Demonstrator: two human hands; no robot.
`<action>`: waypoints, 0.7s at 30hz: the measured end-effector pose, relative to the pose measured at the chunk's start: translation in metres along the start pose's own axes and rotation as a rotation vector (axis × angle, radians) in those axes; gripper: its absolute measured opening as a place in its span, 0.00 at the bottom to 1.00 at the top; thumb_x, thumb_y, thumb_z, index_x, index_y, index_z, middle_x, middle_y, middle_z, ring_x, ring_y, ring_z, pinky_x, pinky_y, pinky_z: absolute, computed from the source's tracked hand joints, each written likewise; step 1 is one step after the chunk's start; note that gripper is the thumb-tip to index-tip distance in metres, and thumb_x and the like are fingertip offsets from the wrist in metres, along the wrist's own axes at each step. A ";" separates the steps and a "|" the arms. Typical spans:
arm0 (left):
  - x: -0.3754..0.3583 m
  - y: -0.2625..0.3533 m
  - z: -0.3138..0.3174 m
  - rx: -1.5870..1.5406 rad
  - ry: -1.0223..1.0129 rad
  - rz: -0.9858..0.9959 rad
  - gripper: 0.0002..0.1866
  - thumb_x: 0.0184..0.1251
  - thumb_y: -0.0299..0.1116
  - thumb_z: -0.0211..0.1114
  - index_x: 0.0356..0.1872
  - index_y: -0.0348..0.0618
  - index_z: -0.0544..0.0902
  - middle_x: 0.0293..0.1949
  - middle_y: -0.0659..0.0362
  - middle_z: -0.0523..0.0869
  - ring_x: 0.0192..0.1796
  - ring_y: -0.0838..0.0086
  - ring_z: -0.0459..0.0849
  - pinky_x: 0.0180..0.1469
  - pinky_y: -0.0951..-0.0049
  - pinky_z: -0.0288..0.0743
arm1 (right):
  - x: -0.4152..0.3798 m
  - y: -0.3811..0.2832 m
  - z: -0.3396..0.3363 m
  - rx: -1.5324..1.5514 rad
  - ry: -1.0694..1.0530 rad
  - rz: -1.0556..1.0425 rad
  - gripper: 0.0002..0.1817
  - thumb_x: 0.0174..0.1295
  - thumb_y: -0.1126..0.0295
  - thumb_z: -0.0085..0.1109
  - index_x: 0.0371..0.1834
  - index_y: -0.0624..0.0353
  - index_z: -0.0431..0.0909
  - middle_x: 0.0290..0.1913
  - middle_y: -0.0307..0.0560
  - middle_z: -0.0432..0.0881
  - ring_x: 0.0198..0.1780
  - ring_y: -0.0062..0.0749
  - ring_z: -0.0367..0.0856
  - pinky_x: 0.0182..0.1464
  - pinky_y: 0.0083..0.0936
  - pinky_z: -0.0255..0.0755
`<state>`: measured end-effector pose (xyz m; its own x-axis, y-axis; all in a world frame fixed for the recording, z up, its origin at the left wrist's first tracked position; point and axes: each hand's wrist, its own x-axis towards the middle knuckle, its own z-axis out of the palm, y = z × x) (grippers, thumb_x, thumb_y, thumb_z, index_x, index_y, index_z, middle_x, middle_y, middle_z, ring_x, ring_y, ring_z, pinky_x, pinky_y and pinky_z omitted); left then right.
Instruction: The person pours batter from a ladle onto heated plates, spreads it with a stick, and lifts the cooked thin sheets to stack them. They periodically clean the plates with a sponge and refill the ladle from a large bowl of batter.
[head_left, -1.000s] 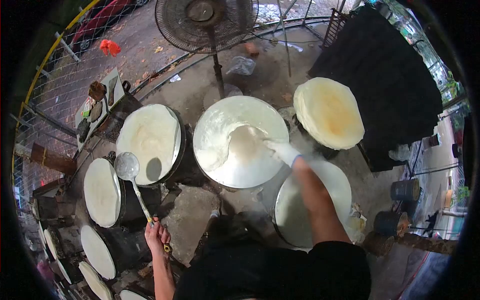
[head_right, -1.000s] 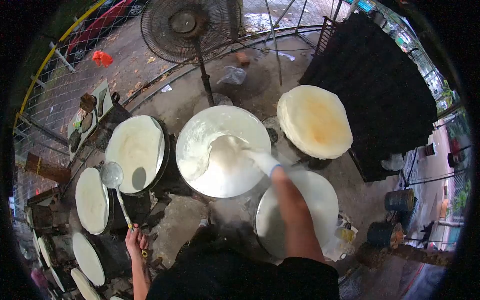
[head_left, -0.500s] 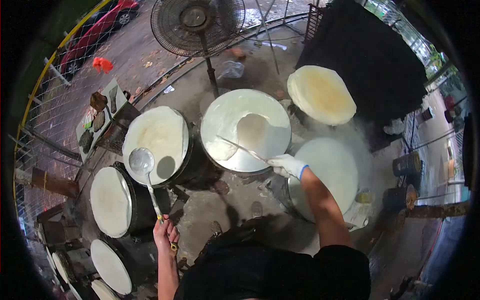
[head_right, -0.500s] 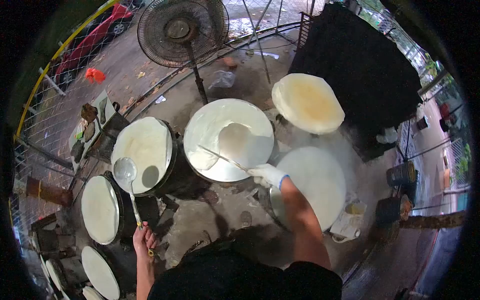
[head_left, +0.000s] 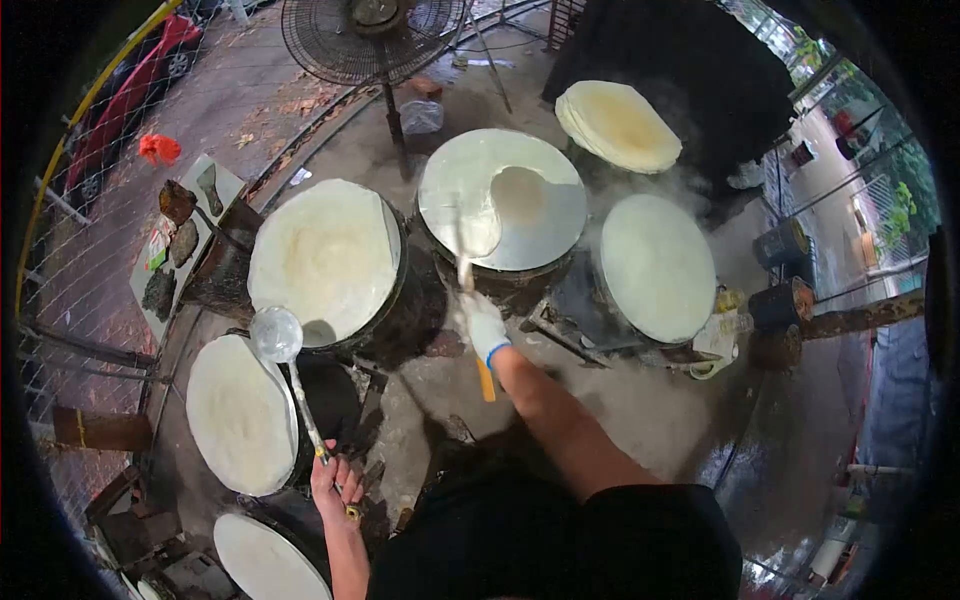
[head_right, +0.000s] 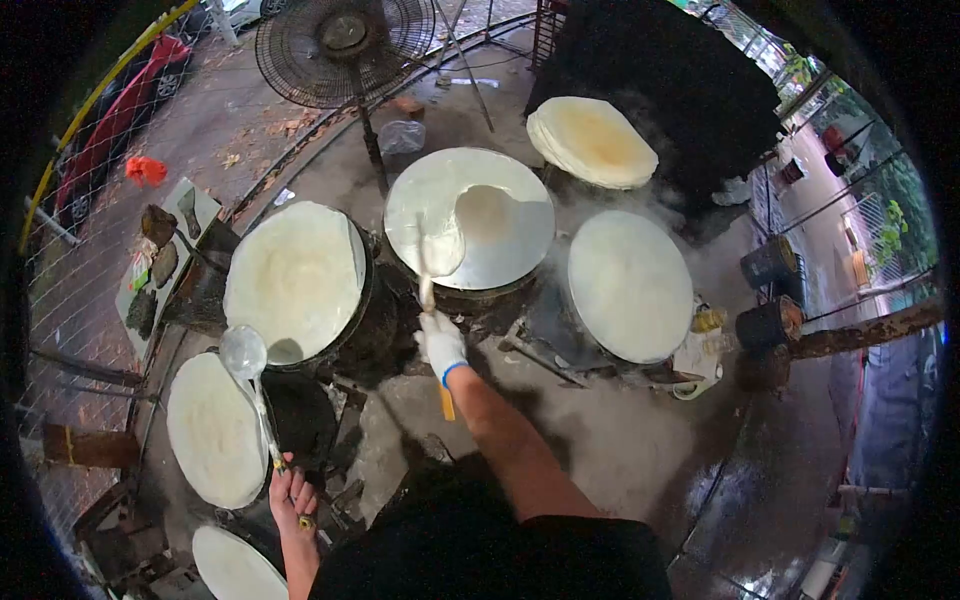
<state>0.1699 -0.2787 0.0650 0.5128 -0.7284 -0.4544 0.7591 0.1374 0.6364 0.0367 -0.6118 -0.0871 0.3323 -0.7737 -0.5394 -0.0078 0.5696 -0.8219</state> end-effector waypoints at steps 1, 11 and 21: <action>-0.003 0.003 -0.006 -0.024 -0.006 0.009 0.14 0.70 0.32 0.53 0.55 0.44 0.70 0.19 0.66 0.64 0.10 0.83 0.59 0.11 0.81 0.54 | 0.007 0.031 -0.004 -0.066 0.096 -0.105 0.13 0.68 0.59 0.49 0.45 0.55 0.74 0.24 0.39 0.75 0.21 0.22 0.71 0.22 0.23 0.65; -0.008 0.005 -0.012 -0.048 -0.015 -0.011 0.13 0.69 0.33 0.55 0.51 0.44 0.69 0.17 0.66 0.63 0.09 0.83 0.57 0.09 0.80 0.52 | 0.010 0.047 -0.004 -0.186 0.363 -0.162 0.19 0.67 0.56 0.46 0.49 0.61 0.74 0.36 0.56 0.80 0.36 0.47 0.80 0.40 0.39 0.72; -0.005 -0.036 0.023 -0.037 -0.080 -0.058 0.10 0.69 0.27 0.53 0.50 0.45 0.70 0.17 0.65 0.64 0.09 0.82 0.58 0.09 0.80 0.54 | 0.000 0.017 -0.091 -0.384 0.269 -0.042 0.20 0.67 0.53 0.46 0.43 0.61 0.75 0.28 0.52 0.79 0.30 0.44 0.78 0.35 0.38 0.70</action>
<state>0.1307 -0.2961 0.0586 0.4345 -0.7871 -0.4377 0.8020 0.1170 0.5858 -0.0492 -0.6275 -0.1177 0.0838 -0.8673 -0.4908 -0.3646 0.4316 -0.8251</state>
